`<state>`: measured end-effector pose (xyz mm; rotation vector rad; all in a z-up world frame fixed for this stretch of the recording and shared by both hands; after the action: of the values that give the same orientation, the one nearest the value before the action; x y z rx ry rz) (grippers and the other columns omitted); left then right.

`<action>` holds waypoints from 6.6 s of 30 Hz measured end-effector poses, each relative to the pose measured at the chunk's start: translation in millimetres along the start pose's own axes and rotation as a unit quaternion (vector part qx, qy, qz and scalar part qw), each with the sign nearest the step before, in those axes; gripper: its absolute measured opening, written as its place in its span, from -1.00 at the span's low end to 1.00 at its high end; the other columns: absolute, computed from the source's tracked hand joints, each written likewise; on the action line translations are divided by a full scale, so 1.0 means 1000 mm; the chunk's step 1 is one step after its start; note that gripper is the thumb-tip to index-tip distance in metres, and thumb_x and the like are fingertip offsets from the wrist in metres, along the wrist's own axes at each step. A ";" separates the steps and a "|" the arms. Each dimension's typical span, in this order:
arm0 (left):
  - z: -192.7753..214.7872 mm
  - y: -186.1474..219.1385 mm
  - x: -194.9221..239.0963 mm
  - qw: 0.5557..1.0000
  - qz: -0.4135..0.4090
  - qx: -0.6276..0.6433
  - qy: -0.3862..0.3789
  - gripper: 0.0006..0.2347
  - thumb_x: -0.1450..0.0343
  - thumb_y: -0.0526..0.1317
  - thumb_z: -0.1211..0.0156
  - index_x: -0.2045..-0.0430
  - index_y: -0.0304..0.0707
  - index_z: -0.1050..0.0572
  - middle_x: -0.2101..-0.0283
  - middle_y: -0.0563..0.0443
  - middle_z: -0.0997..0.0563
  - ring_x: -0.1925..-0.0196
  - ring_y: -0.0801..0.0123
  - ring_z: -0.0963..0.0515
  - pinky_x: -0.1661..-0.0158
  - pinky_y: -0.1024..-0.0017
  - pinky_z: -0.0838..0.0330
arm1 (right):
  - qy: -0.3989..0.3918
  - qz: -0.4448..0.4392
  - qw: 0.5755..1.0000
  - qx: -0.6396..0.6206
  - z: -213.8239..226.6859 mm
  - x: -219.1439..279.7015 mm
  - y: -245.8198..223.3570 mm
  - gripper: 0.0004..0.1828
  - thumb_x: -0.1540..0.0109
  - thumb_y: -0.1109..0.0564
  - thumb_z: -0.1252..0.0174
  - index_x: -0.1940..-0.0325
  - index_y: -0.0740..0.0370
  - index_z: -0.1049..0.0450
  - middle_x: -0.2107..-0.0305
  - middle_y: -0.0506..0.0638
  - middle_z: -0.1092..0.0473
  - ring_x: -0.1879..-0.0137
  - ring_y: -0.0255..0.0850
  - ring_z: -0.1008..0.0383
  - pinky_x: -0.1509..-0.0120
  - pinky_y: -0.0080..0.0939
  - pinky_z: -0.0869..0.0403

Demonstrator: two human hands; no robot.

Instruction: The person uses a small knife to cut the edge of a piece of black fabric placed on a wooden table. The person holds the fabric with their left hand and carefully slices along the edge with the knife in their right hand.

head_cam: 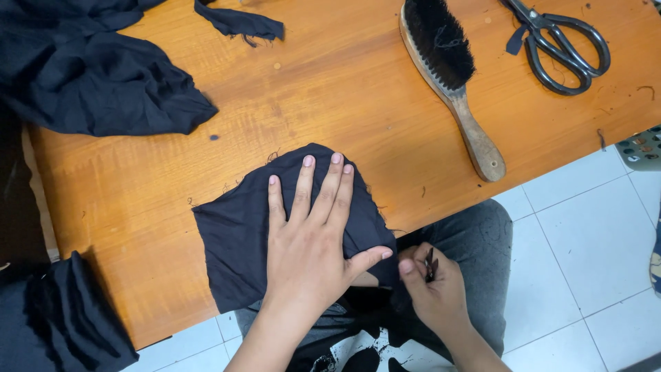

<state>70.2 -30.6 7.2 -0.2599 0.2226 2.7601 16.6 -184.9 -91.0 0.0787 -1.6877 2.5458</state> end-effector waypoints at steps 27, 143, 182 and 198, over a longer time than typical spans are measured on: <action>0.001 0.001 -0.003 0.999 0.002 -0.038 -0.011 -0.19 -0.14 0.36 0.13 -0.12 -0.28 -0.05 -0.24 0.00 -0.03 -0.28 0.15 0.05 -0.15 -0.01 0.18 | 0.018 -0.017 0.985 0.173 0.026 -0.012 -0.075 -0.76 -0.01 -0.01 -0.09 0.37 0.16 -0.50 0.56 -0.19 -0.50 0.52 -0.49 -0.42 0.48 -0.50 -0.33; -0.004 0.018 0.007 0.997 -0.026 -0.071 -0.018 -0.41 -0.32 0.15 0.33 -0.12 -0.30 -0.04 -0.23 -0.14 -0.02 -0.27 0.11 0.03 -0.17 0.05 0.16 | 0.104 0.101 0.967 0.210 0.019 0.000 -0.068 -0.78 -0.06 0.08 -0.05 0.27 0.21 -0.41 0.32 -0.11 -0.45 0.23 -0.41 -0.47 0.41 -0.52 -0.42; 0.015 -0.003 -0.003 0.975 0.032 0.214 0.043 -0.65 -0.32 -0.10 0.11 0.07 -0.27 -0.22 -0.04 -0.17 -0.23 -0.03 0.09 -0.23 0.09 0.22 -0.06 | 0.024 -0.060 0.974 -0.215 -0.003 -0.005 -0.046 -0.91 -0.11 0.21 0.00 0.45 0.28 -0.36 0.69 -0.16 -0.16 0.56 -0.42 -0.08 0.46 -0.44 -0.11; 0.190 -0.031 -0.012 0.920 -0.054 0.232 0.313 -0.96 -0.37 -0.39 0.06 0.50 -0.39 -0.29 0.48 -0.01 -0.38 0.49 0.33 -0.38 0.43 0.49 -0.22 | -0.134 -0.023 0.840 -0.526 -0.042 -0.100 -0.167 -0.76 -0.19 0.05 0.14 0.51 0.20 -0.23 0.31 0.04 -0.32 0.02 -0.07 -0.40 -0.02 -0.18 -0.39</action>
<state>64.1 29.8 190.0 -0.9774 0.9711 2.3333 133.1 -85.6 37.0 0.3885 -2.8566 1.2737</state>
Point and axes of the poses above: each hand's wrist, its own x-axis away from the middle knuckle, its own z-axis out of the back of the hand, y = z × x, the point moved 8 cm from there along -x, towards the middle knuckle
